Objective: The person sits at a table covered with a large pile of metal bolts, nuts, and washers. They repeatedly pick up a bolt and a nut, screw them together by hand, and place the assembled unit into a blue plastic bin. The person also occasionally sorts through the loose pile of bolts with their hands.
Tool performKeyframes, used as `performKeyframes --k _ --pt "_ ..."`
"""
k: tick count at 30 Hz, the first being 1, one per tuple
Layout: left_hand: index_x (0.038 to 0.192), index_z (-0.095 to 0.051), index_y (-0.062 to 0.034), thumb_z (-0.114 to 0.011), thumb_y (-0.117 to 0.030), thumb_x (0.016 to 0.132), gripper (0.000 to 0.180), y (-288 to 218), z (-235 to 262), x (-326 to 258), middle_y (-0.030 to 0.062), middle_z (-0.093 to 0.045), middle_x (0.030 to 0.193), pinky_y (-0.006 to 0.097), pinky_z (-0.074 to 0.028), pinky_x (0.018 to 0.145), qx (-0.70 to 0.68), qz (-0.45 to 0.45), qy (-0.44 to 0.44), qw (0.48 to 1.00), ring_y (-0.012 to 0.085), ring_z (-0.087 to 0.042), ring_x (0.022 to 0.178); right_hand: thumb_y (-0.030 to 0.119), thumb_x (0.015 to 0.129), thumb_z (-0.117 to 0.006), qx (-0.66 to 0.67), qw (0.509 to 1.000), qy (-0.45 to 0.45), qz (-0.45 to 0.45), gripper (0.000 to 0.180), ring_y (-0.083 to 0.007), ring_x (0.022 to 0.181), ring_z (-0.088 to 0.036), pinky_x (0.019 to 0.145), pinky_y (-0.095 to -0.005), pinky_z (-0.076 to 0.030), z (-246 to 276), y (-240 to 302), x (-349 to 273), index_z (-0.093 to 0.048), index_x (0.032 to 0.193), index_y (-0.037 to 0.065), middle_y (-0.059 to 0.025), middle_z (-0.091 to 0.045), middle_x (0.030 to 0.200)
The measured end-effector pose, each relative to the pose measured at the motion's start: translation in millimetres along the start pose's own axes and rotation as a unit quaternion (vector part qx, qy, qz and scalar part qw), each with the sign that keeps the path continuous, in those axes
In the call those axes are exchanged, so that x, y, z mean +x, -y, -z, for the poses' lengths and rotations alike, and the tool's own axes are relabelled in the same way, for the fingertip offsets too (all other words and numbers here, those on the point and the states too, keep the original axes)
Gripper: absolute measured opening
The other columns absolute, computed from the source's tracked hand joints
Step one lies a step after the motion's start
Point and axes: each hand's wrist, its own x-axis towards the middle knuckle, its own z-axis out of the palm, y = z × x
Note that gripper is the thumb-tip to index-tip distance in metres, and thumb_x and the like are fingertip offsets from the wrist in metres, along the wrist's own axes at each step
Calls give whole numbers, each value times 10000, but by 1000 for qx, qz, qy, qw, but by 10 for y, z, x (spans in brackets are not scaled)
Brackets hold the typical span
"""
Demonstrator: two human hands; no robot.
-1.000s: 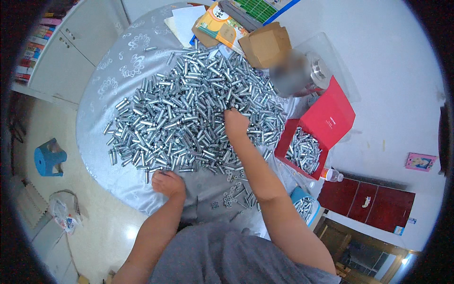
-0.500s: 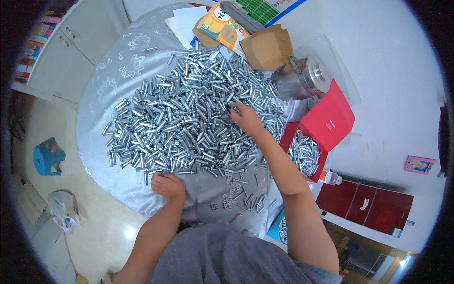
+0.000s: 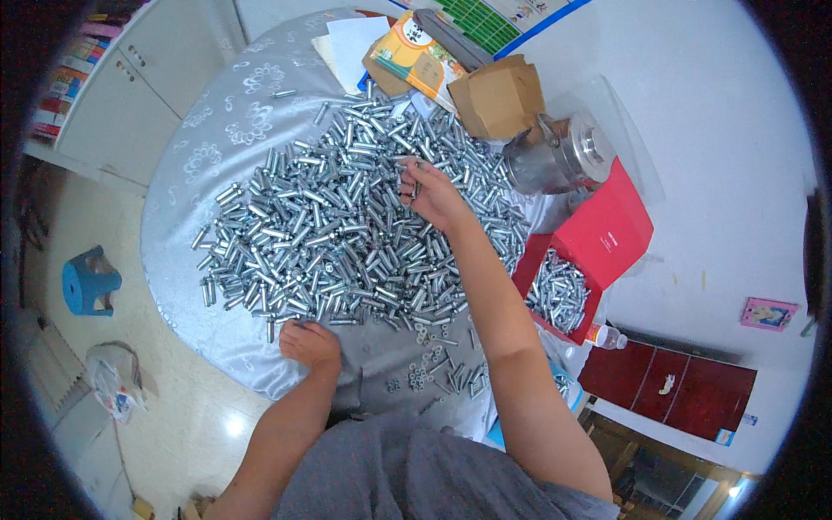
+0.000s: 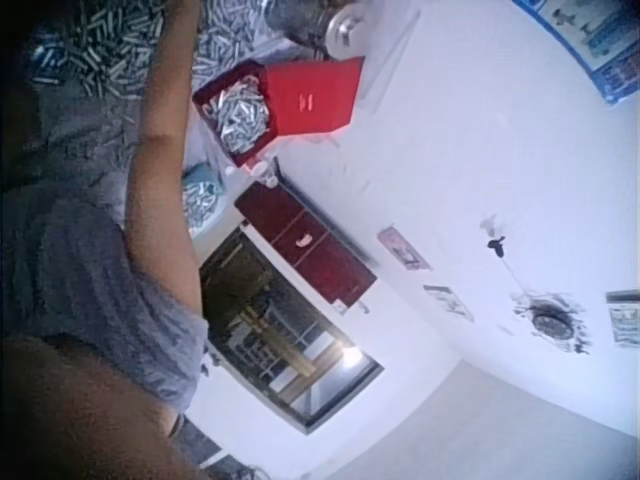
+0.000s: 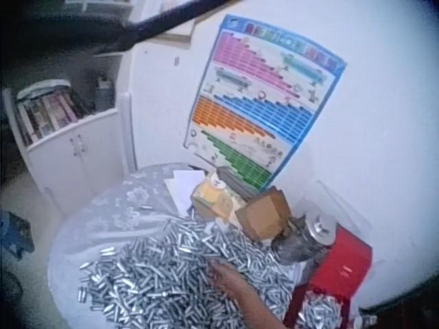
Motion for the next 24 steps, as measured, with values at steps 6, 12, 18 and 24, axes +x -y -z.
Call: performKeyframes --k 6,12,18,24 --pt "978 -446 -15 -462 -140 743 267 94 -59 -18 170 -465 976 437 -298 829 5 -27 -24 999 341 -419 966 432 866 -489 -150 987 -30 -48 521 -143 476 -379 496 -284 -332 268 -60 115 -453 480 85 8 -376 474" --pt "983 -437 -30 -442 -153 760 255 72 -68 -26 158 -455 993 435 -291 832 6 -14 -5 1000 330 -408 979 398 796 -561 -771 597 -190 119 309 -306 716 -617 614 -398 -477 104 -243 113 -653 920 130 -147 -631 743" --pt "992 -426 -32 -451 -156 757 267 102 -107 -34 158 -455 991 438 -293 821 3 -13 -10 1000 331 -408 970 438 821 -496 -841 524 -125 46 320 -293 755 -624 606 -409 -477 51 -37 125 -618 1024 224 -110 -643 795" --pt "981 -424 -31 -462 -143 749 260 85 -88 -33 166 -454 981 443 -302 804 8 -30 -17 999 341 -413 948 324 796 -499 -875 464 -117 71 246 -283 705 -634 591 -414 -489 332 164 152 -653 820 133 -104 -646 749"
